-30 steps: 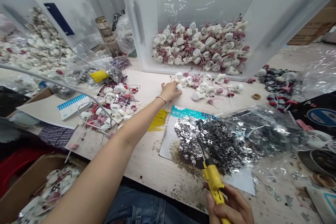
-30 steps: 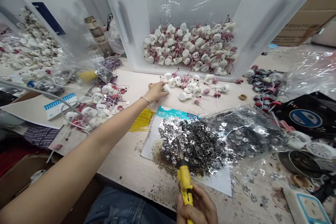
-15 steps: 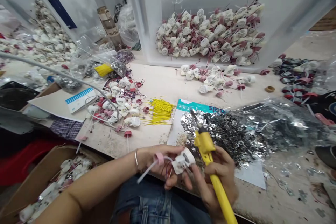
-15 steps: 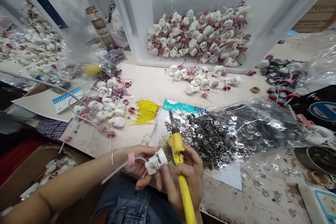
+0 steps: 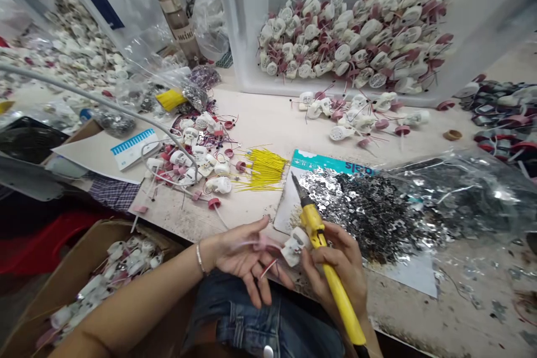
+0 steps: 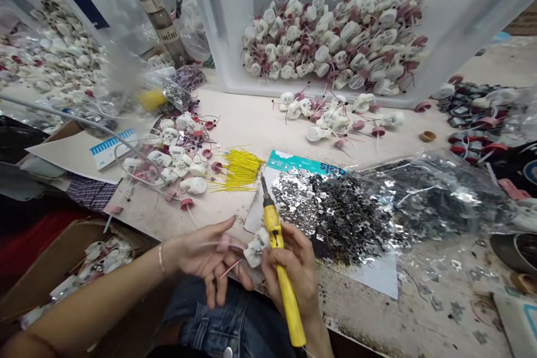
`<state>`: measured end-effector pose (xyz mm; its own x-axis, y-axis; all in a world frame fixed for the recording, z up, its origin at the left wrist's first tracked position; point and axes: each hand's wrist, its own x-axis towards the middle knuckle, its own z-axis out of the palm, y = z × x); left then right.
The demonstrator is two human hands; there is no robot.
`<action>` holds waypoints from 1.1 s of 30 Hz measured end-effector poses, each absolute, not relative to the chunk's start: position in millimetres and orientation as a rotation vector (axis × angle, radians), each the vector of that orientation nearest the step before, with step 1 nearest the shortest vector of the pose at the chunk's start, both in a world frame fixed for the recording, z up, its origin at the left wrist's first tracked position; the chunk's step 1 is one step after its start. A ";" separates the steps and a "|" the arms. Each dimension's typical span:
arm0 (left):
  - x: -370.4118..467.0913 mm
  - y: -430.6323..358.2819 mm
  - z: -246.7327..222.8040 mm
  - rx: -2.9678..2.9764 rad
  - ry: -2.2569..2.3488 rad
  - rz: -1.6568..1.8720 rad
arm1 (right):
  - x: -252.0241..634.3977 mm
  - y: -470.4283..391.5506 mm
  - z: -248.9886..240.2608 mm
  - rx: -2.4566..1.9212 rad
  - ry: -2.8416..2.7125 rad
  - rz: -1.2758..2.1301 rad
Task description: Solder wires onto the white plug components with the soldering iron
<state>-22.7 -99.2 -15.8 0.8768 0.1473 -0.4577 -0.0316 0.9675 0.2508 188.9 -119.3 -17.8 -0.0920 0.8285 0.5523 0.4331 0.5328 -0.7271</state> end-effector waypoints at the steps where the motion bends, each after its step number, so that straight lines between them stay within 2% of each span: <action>1: -30.6 -99.8 -6.3 0.272 0.578 0.095 | 192.7 -119.2 -20.5 -1.067 -1.735 0.449; 4: -51.7 -104.8 21.5 0.507 0.976 0.132 | 202.4 -120.0 -28.5 -1.073 -1.800 0.394; 7: -52.0 -113.7 42.1 1.033 1.421 0.209 | 205.4 -121.2 -31.6 -1.101 -1.794 0.330; 9: -37.9 -120.3 47.2 1.398 1.535 0.236 | 204.4 -121.9 -30.0 -1.113 -1.776 0.308; 12: -8.6 -128.3 42.2 1.673 1.454 0.200 | 201.9 -124.3 -24.3 -1.124 -1.751 0.319; 15: 10.7 -131.7 35.5 1.674 1.409 0.271 | 200.4 -129.2 -17.8 -1.202 -1.633 0.347; 20: 18.8 -132.6 37.5 1.256 1.036 0.370 | 197.8 -134.4 -11.2 -1.333 -1.407 0.354; 23: 19.0 -135.0 33.6 1.052 1.066 0.339 | 197.7 -133.5 -11.3 -1.352 -1.382 0.337; 27: 5.6 -135.2 24.9 1.312 1.245 0.383 | 204.6 -132.5 -16.5 -1.324 -1.404 0.381; 30: -6.0 -133.2 19.5 1.578 1.271 0.563 | 209.7 -130.1 -23.1 -1.230 -1.518 0.492; 33: -7.0 -131.9 11.4 1.765 1.309 0.732 | 210.3 -125.1 -29.6 -1.090 -1.712 0.442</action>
